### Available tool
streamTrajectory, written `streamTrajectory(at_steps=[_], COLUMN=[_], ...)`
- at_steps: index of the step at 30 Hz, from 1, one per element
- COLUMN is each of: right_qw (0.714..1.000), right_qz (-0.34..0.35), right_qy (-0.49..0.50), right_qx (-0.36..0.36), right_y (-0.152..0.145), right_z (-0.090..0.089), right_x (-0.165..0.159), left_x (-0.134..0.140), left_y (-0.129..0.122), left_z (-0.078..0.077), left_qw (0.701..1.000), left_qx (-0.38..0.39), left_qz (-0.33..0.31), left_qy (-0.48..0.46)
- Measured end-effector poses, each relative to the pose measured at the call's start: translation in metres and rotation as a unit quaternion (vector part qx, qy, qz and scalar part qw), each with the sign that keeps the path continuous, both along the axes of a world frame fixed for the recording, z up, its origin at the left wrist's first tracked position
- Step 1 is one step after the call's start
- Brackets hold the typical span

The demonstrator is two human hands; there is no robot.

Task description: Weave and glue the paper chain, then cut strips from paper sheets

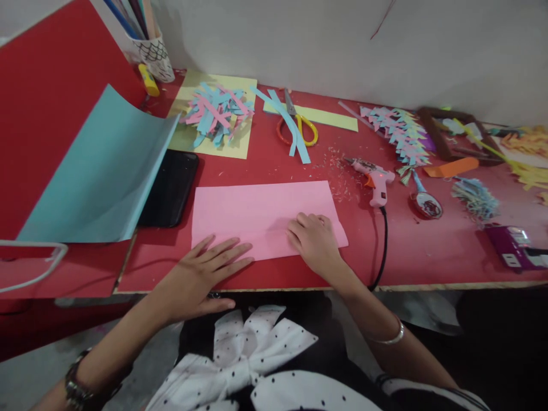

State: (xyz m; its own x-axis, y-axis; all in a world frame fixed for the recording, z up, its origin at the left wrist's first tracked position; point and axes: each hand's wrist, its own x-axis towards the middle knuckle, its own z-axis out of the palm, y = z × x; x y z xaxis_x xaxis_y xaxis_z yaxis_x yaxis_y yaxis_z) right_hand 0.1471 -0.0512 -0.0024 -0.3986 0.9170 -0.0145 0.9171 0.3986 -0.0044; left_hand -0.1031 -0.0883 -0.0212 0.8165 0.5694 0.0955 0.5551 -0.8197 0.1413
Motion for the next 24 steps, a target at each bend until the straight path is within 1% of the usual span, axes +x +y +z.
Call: streamTrajectory(at_steps=[3,8,10,12,15,18,21,24], right_qw=[1.000,1.000,1.000,0.999,1.000,0.999,0.998,0.997], right_qz=[-0.003,-0.015,-0.018,-0.021,-0.031,-0.013,0.018,0.024], right_qy=[0.002,-0.005,-0.010,-0.012,-0.008,0.024,0.063,0.064], right_qx=[0.000,-0.004,-0.017,-0.024,0.001,0.024,-0.003,-0.047], right_y=[-0.001,-0.001,-0.002,-0.002,-0.003,-0.003,0.002,0.008], right_z=[-0.001,0.000,0.002,0.004,0.006,0.007,0.007,0.007], right_x=[-0.001,-0.004,-0.005,-0.006,-0.010,-0.019,-0.030,-0.037], left_x=[0.001,0.003,0.004,0.005,0.010,0.018,0.026,0.030], left_y=[-0.001,-0.003,-0.005,-0.006,-0.004,0.001,0.007,0.009], left_z=[0.001,0.001,0.000,-0.001,-0.003,-0.006,-0.008,-0.008], left_qw=[1.000,0.999,0.999,0.999,0.999,0.999,1.000,1.000], left_qx=[-0.013,-0.016,-0.009,0.009,0.032,0.035,0.028,0.016], left_qz=[0.020,0.034,0.040,0.033,0.019,0.014,0.000,-0.001], left_qy=[-0.008,-0.007,0.001,0.009,0.010,0.001,-0.005,-0.010])
